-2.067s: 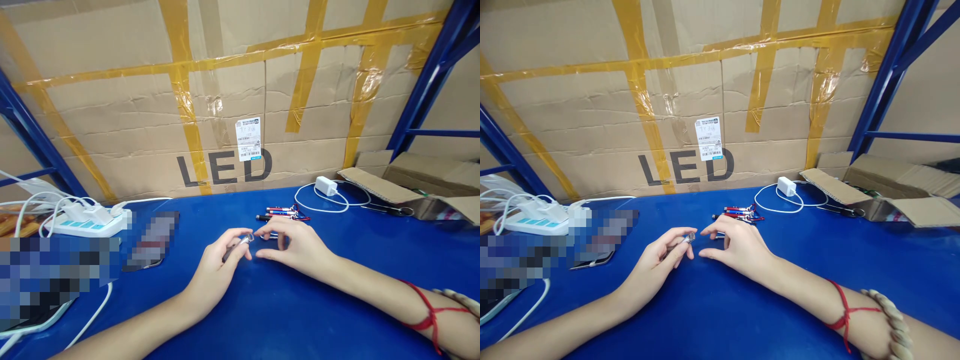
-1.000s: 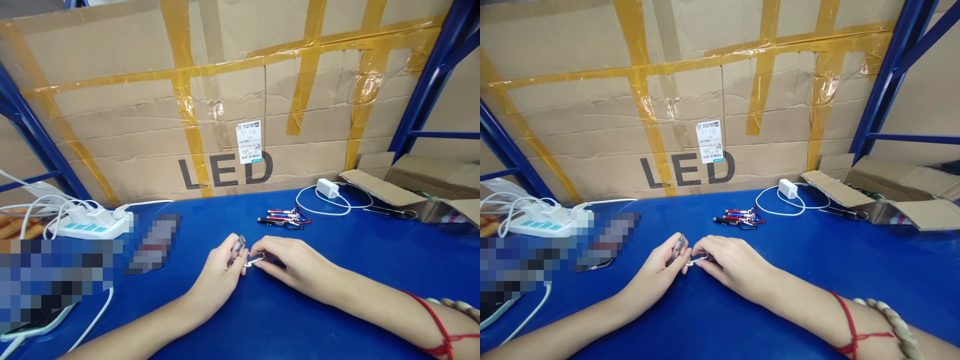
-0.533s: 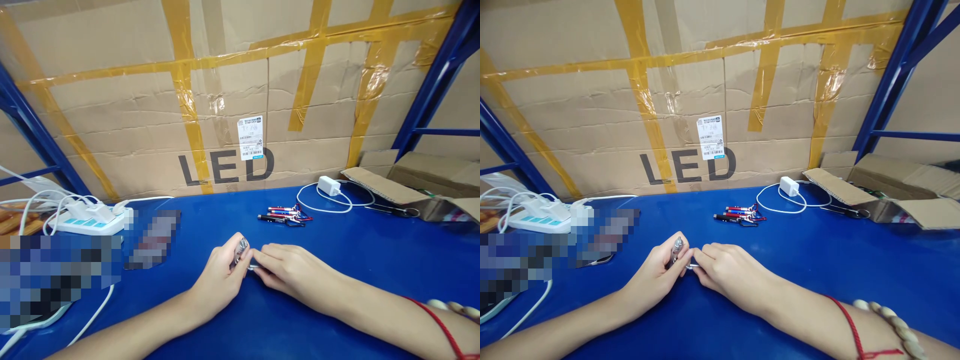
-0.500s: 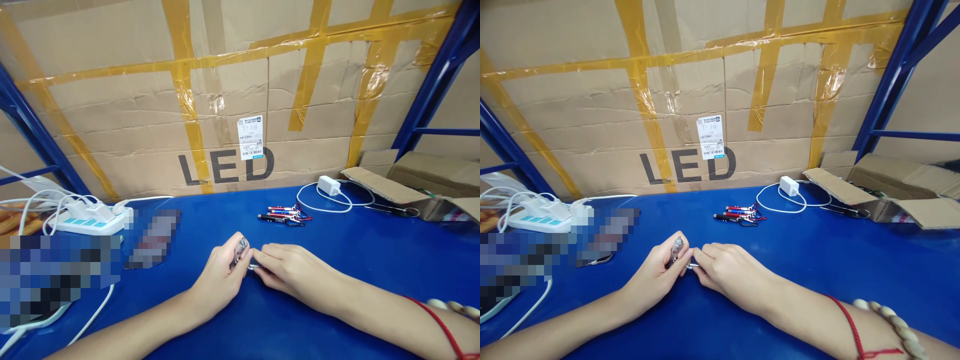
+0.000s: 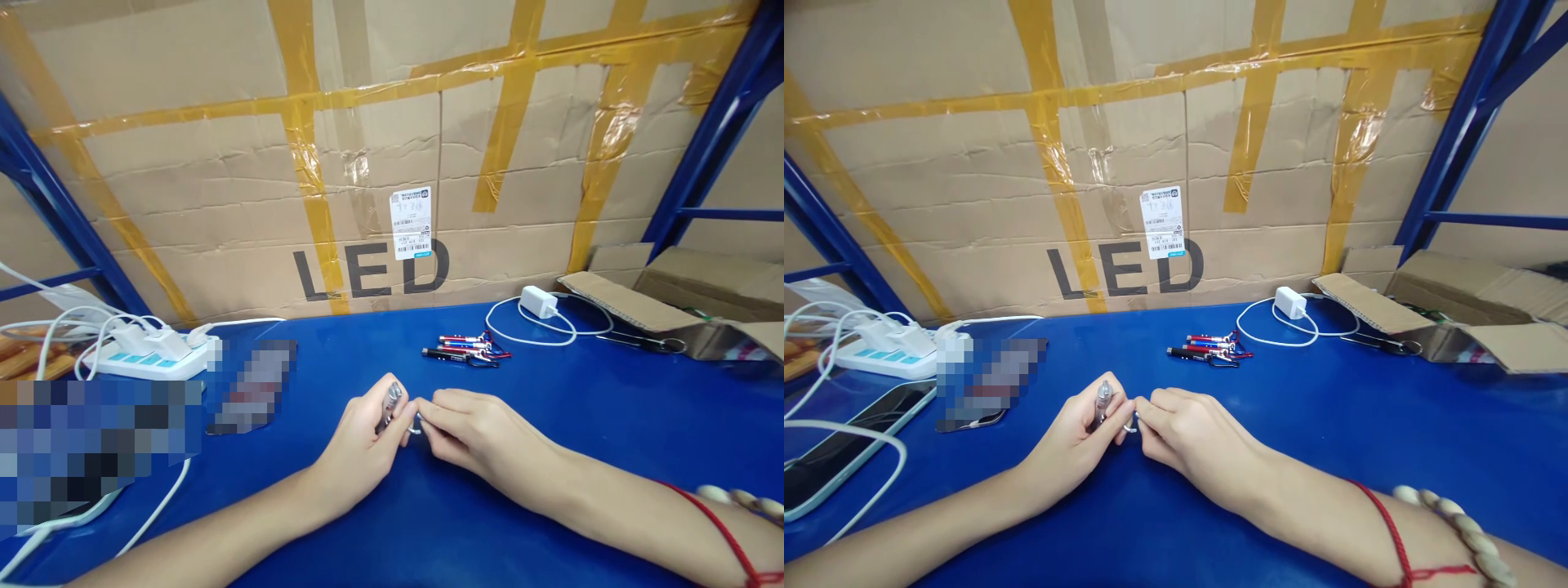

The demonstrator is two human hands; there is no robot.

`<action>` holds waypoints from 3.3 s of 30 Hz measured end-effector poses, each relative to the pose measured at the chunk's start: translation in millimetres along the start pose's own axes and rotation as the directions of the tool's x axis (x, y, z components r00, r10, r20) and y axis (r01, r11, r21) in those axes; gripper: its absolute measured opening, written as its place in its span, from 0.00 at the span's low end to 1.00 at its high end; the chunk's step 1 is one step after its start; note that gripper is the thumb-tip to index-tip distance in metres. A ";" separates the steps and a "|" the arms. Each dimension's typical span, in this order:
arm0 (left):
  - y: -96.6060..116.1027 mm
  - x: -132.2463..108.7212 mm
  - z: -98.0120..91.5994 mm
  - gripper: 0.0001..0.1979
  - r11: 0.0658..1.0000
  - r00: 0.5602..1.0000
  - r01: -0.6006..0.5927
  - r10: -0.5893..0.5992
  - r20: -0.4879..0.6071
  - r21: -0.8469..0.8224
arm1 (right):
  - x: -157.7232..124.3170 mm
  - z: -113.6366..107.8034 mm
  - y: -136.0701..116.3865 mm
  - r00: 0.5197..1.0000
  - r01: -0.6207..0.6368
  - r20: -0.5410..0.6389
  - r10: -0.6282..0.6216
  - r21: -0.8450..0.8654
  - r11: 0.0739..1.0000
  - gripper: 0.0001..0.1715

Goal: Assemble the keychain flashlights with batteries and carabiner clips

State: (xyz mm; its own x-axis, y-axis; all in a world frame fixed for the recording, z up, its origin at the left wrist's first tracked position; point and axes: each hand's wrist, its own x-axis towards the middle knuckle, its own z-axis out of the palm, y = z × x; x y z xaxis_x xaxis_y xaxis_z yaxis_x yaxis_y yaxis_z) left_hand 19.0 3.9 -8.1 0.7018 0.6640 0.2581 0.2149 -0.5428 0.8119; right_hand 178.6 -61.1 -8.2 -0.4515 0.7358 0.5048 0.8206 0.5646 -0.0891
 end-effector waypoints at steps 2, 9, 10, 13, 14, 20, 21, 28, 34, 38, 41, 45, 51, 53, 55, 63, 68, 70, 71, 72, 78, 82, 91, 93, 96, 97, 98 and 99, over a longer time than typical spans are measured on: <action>0.8 -0.6 -0.5 0.15 1.000 1.000 0.021 -0.021 0.006 -0.017 | 0.3 -1.0 1.1 1.000 0.011 -0.022 -0.011 0.004 1.000 0.20; 2.0 -4.1 -2.5 0.13 0.993 0.994 0.006 0.007 0.110 -0.119 | 0.2 -2.4 13.1 0.969 0.020 -0.247 -0.014 0.024 1.000 0.14; 1.7 -4.3 -2.3 0.13 0.991 0.992 0.008 0.008 0.123 -0.130 | -0.2 -2.1 14.1 0.958 0.022 -0.286 -0.014 0.024 0.999 0.14; 1.3 -4.1 -1.8 0.14 0.992 0.987 -0.012 0.032 0.160 -0.125 | -1.5 -1.2 13.8 0.926 0.039 -0.376 -0.027 0.024 0.999 0.15; 1.7 -4.0 -2.0 0.15 0.993 0.983 -0.028 0.047 0.176 -0.111 | -1.9 -1.1 12.8 0.916 0.048 -0.399 -0.033 0.027 0.999 0.15; 7.9 -4.4 -3.7 0.13 0.995 0.962 -0.095 0.103 0.253 -0.043 | -2.9 -0.7 6.2 0.914 0.077 -0.404 -0.042 0.071 0.994 0.15; 8.3 -4.6 -3.7 0.13 0.994 0.961 -0.100 0.106 0.257 -0.038 | -2.9 -0.5 5.6 0.916 0.074 -0.400 -0.036 0.079 0.994 0.15; 4.4 -5.1 -2.0 0.15 0.993 0.962 -0.116 0.117 0.247 -0.017 | -2.3 1.7 5.0 0.926 0.090 -0.375 -0.043 0.109 0.990 0.15; 3.1 -5.3 -2.0 0.15 0.995 0.979 -0.082 0.093 0.183 -0.063 | -1.9 1.2 6.0 0.931 0.083 -0.363 -0.038 0.111 0.990 0.17; -1.0 -4.5 -0.6 0.15 0.993 0.987 -0.072 0.084 0.136 -0.091 | -0.7 -0.9 8.0 0.935 0.091 -0.353 -0.040 0.129 0.987 0.17; -0.1 -4.1 -0.9 0.13 0.996 0.994 -0.073 0.077 0.080 -0.048 | -1.0 -2.4 10.5 0.945 0.082 -0.324 -0.037 0.125 0.989 0.17; 4.0 -2.6 -1.6 0.06 0.999 0.999 -0.022 0.021 0.030 0.024 | -2.2 -3.6 13.9 0.971 -0.018 -0.229 0.066 0.207 0.978 0.17; -2.1 -1.3 1.1 0.03 0.996 0.996 -0.028 0.021 0.084 0.079 | -0.7 -0.8 15.4 0.965 -0.261 0.104 0.239 0.402 0.878 0.23; -3.6 -2.4 1.7 0.05 0.997 0.992 -0.033 0.024 0.122 0.071 | -0.1 1.2 15.7 0.957 -0.287 0.166 0.239 0.404 0.869 0.23; -3.6 -3.5 1.9 0.05 0.996 0.992 -0.030 0.020 0.123 0.078 | 0.3 2.2 15.9 0.948 -0.309 0.194 0.252 0.370 0.876 0.21; -5.8 -2.6 2.4 0.10 0.979 0.997 0.072 -0.063 -0.051 0.192 | 3.7 -5.4 26.2 0.917 -0.370 0.188 0.352 0.069 0.927 0.16; -2.6 -1.6 2.0 0.11 0.959 0.990 0.137 -0.126 -0.059 0.248 | 2.9 -6.2 49.0 0.867 -0.456 0.120 0.483 -0.198 0.868 0.16; -0.6 -1.7 1.7 0.10 0.957 0.990 0.142 -0.135 -0.046 0.252 | 1.3 -6.7 56.6 0.852 -0.473 0.110 0.513 -0.261 0.841 0.14; 0.2 -1.7 1.6 0.10 0.957 0.989 0.145 -0.140 -0.041 0.249 | 0.5 -7.0 59.5 0.844 -0.482 0.103 0.526 -0.281 0.830 0.13; 0.7 -1.8 1.5 0.10 0.958 0.989 0.148 -0.143 -0.036 0.246 | -0.3 -7.3 62.0 0.840 -0.489 0.093 0.534 -0.296 0.820 0.13; -0.6 -1.4 1.3 0.09 0.962 0.991 0.135 -0.130 -0.034 0.238 | -5.6 -1.0 77.6 0.863 -0.479 0.007 0.505 -0.307 0.822 0.34; -1.5 -2.2 1.6 0.09 0.963 0.991 0.133 -0.129 -0.033 0.236 | -8.8 5.7 91.1 0.817 -0.542 0.112 0.565 -0.184 0.820 0.41; -1.0 -1.9 2.7 0.07 0.966 0.994 0.093 -0.077 -0.075 0.239 | -3.0 6.4 81.0 0.924 -0.322 0.225 0.310 0.017 0.947 0.29; -2.5 -1.2 2.9 0.06 0.964 0.994 0.050 -0.024 -0.103 0.262 | -1.2 6.3 70.1 0.947 -0.241 0.246 0.207 0.116 0.964 0.29; -4.9 -0.9 2.1 0.05 0.962 0.988 0.008 0.035 -0.152 0.273 | 1.5 4.4 51.4 0.953 -0.143 0.293 0.072 0.229 0.963 0.28; -5.4 -1.0 1.7 0.05 0.965 0.985 0.005 0.040 -0.168 0.264 | 2.2 3.6 45.8 0.953 -0.114 0.300 0.033 0.256 0.960 0.27; -5.6 -1.0 1.2 0.05 0.968 0.983 0.009 0.037 -0.178 0.251 | 2.7 2.9 41.1 0.954 -0.089 0.300 0.003 0.273 0.958 0.26; -5.6 -1.1 0.7 0.06 0.971 0.983 0.020 0.025 -0.183 0.240 | 2.9 2.4 37.5 0.958 -0.066 0.287 -0.016 0.276 0.959 0.25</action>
State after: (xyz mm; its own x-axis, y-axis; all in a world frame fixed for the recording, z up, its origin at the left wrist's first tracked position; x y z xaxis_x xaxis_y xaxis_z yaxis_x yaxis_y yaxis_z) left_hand 17.6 5.9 -13.4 0.5712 0.7327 0.3700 0.3855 -0.6374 0.6672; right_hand 207.2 -37.0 -12.1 -0.5464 0.8027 0.2388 0.7201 0.5959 -0.3555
